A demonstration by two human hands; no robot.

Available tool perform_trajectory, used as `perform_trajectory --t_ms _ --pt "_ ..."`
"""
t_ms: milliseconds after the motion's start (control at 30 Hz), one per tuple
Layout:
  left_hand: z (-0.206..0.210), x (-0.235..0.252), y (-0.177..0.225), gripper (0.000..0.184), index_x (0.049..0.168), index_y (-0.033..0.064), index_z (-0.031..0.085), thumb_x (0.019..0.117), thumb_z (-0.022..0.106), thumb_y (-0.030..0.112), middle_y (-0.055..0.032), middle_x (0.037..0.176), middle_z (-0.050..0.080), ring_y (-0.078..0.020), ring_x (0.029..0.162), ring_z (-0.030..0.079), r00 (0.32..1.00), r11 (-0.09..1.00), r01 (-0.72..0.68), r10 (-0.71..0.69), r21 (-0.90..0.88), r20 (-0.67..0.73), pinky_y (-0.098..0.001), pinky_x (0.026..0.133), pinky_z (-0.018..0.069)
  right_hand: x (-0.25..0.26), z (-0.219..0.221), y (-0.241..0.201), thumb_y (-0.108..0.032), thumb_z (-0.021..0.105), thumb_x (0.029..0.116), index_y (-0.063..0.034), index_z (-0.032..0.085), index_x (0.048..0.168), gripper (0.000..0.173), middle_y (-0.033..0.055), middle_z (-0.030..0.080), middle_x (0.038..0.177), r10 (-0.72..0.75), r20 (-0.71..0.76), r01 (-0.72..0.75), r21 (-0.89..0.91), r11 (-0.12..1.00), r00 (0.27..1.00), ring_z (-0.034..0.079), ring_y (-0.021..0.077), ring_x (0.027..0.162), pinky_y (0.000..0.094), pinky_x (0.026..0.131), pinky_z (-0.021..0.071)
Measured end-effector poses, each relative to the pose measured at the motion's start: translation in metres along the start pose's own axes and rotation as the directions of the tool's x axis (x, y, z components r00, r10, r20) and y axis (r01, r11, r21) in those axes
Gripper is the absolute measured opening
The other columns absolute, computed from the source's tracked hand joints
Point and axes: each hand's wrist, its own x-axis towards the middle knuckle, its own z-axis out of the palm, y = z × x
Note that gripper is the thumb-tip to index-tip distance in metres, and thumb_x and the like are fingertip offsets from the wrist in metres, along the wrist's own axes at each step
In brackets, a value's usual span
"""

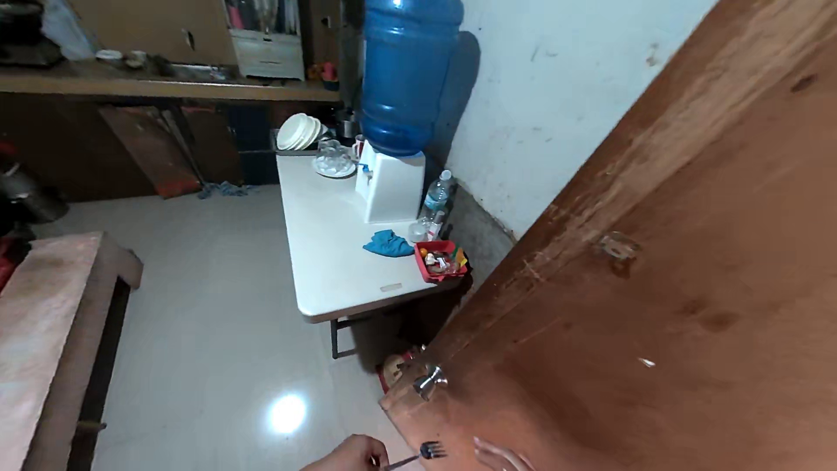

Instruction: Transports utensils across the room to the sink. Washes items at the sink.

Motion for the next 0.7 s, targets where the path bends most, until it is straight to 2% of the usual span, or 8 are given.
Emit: perform_trajectory --t_ms 100,267,367,433,500,567,700 --pt "-0.012 -0.025 -0.009 0.024 0.115 -0.0093 0.067 0.1018 0.059 0.009 -0.0268 0.108 0.068 -0.0365 0.100 0.066 0.997 0.999 0.028 -0.029 -0.028 -0.067 -0.0534 0.094 0.0494 0.023 0.016 -0.015 -0.024 0.063 0.0948 0.0026 0.077 0.101 0.031 0.0181 0.076 0.107 -0.073 0.094 0.074 -0.009 0.997 0.993 0.074 0.0324 0.100 0.0478 0.093 0.0557" --pt "-0.044 -0.062 -0.036 0.024 0.115 -0.0078 0.067 0.1023 0.058 0.010 -0.0238 0.105 0.068 -0.0313 0.092 0.065 0.978 0.994 0.039 -0.059 -0.105 -0.200 -0.0490 0.088 0.0503 0.050 0.058 -0.032 -0.021 0.063 0.0960 0.0053 0.076 0.102 0.030 0.0202 0.076 0.107 -0.109 0.127 0.098 0.089 0.991 0.986 0.073 0.0327 0.101 0.0475 0.094 0.0555" --pt "-0.066 -0.093 -0.053 0.023 0.115 -0.0068 0.068 0.1024 0.058 0.010 -0.0228 0.106 0.068 -0.0309 0.094 0.065 0.962 0.988 0.045 -0.083 -0.147 -0.260 -0.0482 0.089 0.0509 0.069 0.095 -0.044 -0.018 0.065 0.0948 0.0056 0.075 0.103 0.027 0.0203 0.075 0.110 -0.091 0.179 0.062 0.162 0.985 0.980 0.072 0.0321 0.104 0.0488 0.096 0.0553" --pt "-0.088 -0.125 -0.071 0.023 0.115 -0.0072 0.068 0.1020 0.059 0.009 -0.0240 0.108 0.069 -0.0331 0.098 0.066 0.943 0.986 0.054 -0.102 -0.156 -0.316 -0.0501 0.093 0.0510 0.093 0.128 -0.056 -0.017 0.065 0.0945 0.0057 0.075 0.104 0.026 0.0204 0.075 0.110 -0.124 0.206 0.086 0.187 0.979 0.971 0.072 0.0323 0.104 0.0493 0.096 0.0559" --pt "-0.106 -0.159 -0.100 0.022 0.113 -0.0079 0.069 0.1006 0.060 0.008 -0.0241 0.106 0.069 -0.0335 0.098 0.067 0.893 0.975 0.074 -0.159 -0.211 -0.421 -0.0516 0.093 0.0515 0.127 0.159 -0.076 -0.020 0.066 0.0948 0.0034 0.076 0.103 0.027 0.0182 0.076 0.110 -0.198 0.229 0.159 0.178 0.971 0.953 0.073 0.0311 0.104 0.0482 0.095 0.0562" --pt "-0.120 -0.192 -0.131 0.022 0.113 -0.0077 0.068 0.0998 0.060 0.007 -0.0214 0.100 0.069 -0.0291 0.090 0.067 0.813 0.951 0.093 -0.243 -0.295 -0.528 -0.0484 0.086 0.0529 0.163 0.182 -0.106 -0.022 0.066 0.0952 0.0028 0.077 0.105 0.028 0.0176 0.076 0.111 -0.278 0.262 0.233 0.191 0.953 0.924 0.073 0.0325 0.106 0.0497 0.097 0.0555" --pt "-0.144 -0.251 -0.168 0.019 0.112 -0.0069 0.068 0.0996 0.060 0.005 -0.0166 0.098 0.069 -0.0206 0.083 0.064 0.654 0.892 0.111 -0.398 -0.438 -0.644 -0.0407 0.081 0.0535 0.220 0.233 -0.143 -0.033 0.059 0.1002 -0.0053 0.077 0.102 0.033 0.0096 0.077 0.111 -0.493 0.156 0.462 0.199 0.864 0.856 0.073 0.0208 0.103 0.0389 0.095 0.0568"
